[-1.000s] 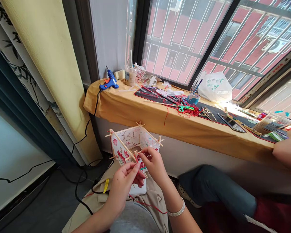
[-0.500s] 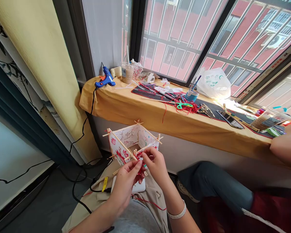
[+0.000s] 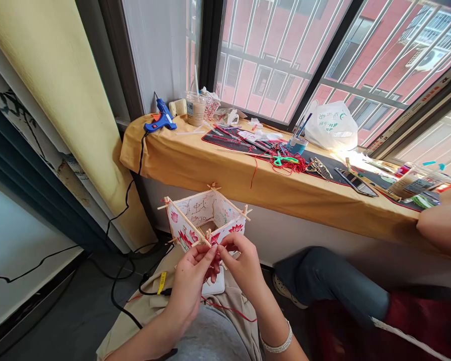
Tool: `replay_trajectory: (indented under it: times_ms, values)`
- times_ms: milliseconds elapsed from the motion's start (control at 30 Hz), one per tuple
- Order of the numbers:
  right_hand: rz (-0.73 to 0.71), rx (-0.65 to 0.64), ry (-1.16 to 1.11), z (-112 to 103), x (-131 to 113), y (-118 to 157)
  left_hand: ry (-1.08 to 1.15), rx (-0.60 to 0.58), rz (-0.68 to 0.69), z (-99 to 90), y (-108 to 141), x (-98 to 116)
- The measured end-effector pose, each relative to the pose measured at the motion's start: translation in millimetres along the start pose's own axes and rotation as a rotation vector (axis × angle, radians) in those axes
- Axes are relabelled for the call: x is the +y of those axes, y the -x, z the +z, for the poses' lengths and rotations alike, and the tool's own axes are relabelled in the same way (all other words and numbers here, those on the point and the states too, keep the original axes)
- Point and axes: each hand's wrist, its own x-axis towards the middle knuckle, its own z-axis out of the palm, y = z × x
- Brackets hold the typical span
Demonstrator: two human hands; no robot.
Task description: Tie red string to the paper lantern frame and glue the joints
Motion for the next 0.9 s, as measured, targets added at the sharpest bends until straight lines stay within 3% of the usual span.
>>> replay_trajectory:
  times_ms: [267,567,800,900]
  values:
    - [-0.261,0.031,0.325,-10,-15,7,-0.09,0.02,0.117,-4.3,-6,-11]
    - [-0.343,0.036,0.648,-3,-25,8,-0.103,0.009,0.139,-7.7,-1,-12]
    - [-0.344,0.0,0.69,1,-20,9,-0.078,0.065,0.101,-3.0,-2,-11]
    - [-0.325,-0.054,0.596,-7,-20,5,-0.099,0.067,0.11,-2.7,-3,-10]
